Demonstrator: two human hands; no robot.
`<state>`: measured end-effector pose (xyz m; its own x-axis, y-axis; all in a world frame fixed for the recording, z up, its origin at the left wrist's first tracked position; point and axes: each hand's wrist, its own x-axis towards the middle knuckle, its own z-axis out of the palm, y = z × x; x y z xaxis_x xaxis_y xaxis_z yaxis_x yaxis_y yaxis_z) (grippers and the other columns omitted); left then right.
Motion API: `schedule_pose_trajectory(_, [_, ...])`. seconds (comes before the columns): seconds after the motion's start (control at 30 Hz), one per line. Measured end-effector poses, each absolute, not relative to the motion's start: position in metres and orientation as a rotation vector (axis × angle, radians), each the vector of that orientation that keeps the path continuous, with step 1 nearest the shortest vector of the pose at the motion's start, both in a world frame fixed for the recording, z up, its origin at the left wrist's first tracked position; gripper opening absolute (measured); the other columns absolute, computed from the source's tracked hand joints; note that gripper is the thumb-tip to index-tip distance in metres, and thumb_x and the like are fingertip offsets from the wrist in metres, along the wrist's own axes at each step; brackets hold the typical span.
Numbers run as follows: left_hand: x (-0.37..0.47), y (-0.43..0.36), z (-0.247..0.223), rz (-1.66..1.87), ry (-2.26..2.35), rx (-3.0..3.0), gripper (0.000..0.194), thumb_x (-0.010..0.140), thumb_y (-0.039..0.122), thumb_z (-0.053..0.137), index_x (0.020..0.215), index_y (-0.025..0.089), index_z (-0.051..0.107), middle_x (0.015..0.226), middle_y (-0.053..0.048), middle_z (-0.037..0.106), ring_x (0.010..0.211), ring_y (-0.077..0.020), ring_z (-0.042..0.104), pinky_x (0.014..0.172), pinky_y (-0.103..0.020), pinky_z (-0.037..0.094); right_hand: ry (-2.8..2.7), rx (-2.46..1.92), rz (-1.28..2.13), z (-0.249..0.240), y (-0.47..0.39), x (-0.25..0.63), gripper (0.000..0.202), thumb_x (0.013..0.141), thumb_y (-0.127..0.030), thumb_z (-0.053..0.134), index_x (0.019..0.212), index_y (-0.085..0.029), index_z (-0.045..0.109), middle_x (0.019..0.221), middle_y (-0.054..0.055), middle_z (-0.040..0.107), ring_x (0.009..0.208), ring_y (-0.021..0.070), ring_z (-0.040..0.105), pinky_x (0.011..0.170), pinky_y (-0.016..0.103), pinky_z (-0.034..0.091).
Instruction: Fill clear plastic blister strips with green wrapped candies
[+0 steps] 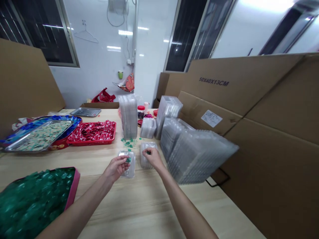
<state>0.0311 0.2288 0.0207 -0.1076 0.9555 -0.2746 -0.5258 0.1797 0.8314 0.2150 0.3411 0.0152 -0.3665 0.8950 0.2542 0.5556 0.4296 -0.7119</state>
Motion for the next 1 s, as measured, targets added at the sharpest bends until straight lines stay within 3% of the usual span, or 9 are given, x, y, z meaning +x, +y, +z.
schedule_pose_trajectory(0.2, [0.026, 0.223, 0.023, 1.345, 1.168, 0.602, 0.018, 0.057, 0.015, 0.07, 0.071, 0.013, 0.06, 0.058, -0.001, 0.063, 0.051, -0.0111, 0.059, 0.052, -0.021, 0.043, -2.156, -1.421, 0.588, 0.017, 0.336, 0.226, 0.016, 0.07, -0.021, 0.058, 0.072, -0.016, 0.073, 0.074, 0.006, 0.073, 0.075, 0.0222, 0.066, 0.064, 0.025, 0.044])
schedule_pose_trajectory(0.4, [0.027, 0.196, 0.018, 1.22, 1.458, 0.831, 0.012, 0.054, 0.018, 0.068, 0.057, 0.013, 0.058, 0.041, 0.005, 0.051, 0.034, -0.007, 0.044, 0.036, -0.018, 0.027, -2.339, -1.554, 0.428, 0.021, 0.324, 0.217, 0.013, 0.069, -0.019, 0.062, 0.072, -0.014, 0.073, 0.076, 0.01, 0.072, 0.077, 0.0236, 0.064, 0.065, 0.026, 0.041])
schedule_pose_trajectory(0.63, [0.013, 0.146, -0.004, 1.091, 1.859, 1.038, 0.009, 0.06, 0.009, 0.058, 0.052, 0.015, 0.06, 0.043, 0.004, 0.052, 0.04, -0.0104, 0.048, 0.043, -0.021, 0.035, -2.653, -1.286, 0.303, 0.04, 0.291, 0.199, 0.021, 0.077, -0.013, 0.052, 0.083, -0.014, 0.072, 0.089, 0.011, 0.069, 0.09, 0.0217, 0.059, 0.08, 0.027, 0.038])
schedule_pose_trajectory(0.77, [-0.005, 0.126, -0.014, 1.139, 2.188, 1.071, 0.011, 0.066, 0.009, 0.055, 0.066, 0.016, 0.063, 0.06, 0.0, 0.059, 0.063, -0.0161, 0.058, 0.062, -0.026, 0.045, -2.853, -1.049, 0.316, 0.035, 0.26, 0.167, 0.021, 0.077, -0.016, 0.055, 0.089, -0.018, 0.072, 0.092, 0.007, 0.068, 0.092, 0.0192, 0.057, 0.081, 0.025, 0.037])
schedule_pose_trajectory(0.87, [-0.012, 0.117, -0.015, 1.184, 2.362, 1.089, 0.021, 0.069, 0.007, 0.051, 0.084, 0.014, 0.065, 0.086, -0.008, 0.062, 0.086, -0.0215, 0.06, 0.078, -0.033, 0.046, -2.957, -0.978, 0.266, 0.028, 0.243, 0.144, 0.022, 0.076, -0.012, 0.053, 0.088, -0.014, 0.071, 0.095, 0.012, 0.067, 0.096, 0.0228, 0.056, 0.082, 0.03, 0.036])
schedule_pose_trajectory(1.0, [-0.003, 0.1, -0.011, 1.21, 2.426, 1.187, 0.041, 0.07, 0.009, 0.053, 0.111, 0.012, 0.057, 0.124, -0.017, 0.049, 0.101, -0.0255, 0.058, 0.081, -0.037, 0.049, -3.044, -0.948, 0.193, 0.026, 0.22, 0.132, 0.021, 0.075, -0.007, 0.048, 0.079, -0.008, 0.069, 0.091, 0.017, 0.066, 0.093, 0.0252, 0.056, 0.081, 0.034, 0.035])
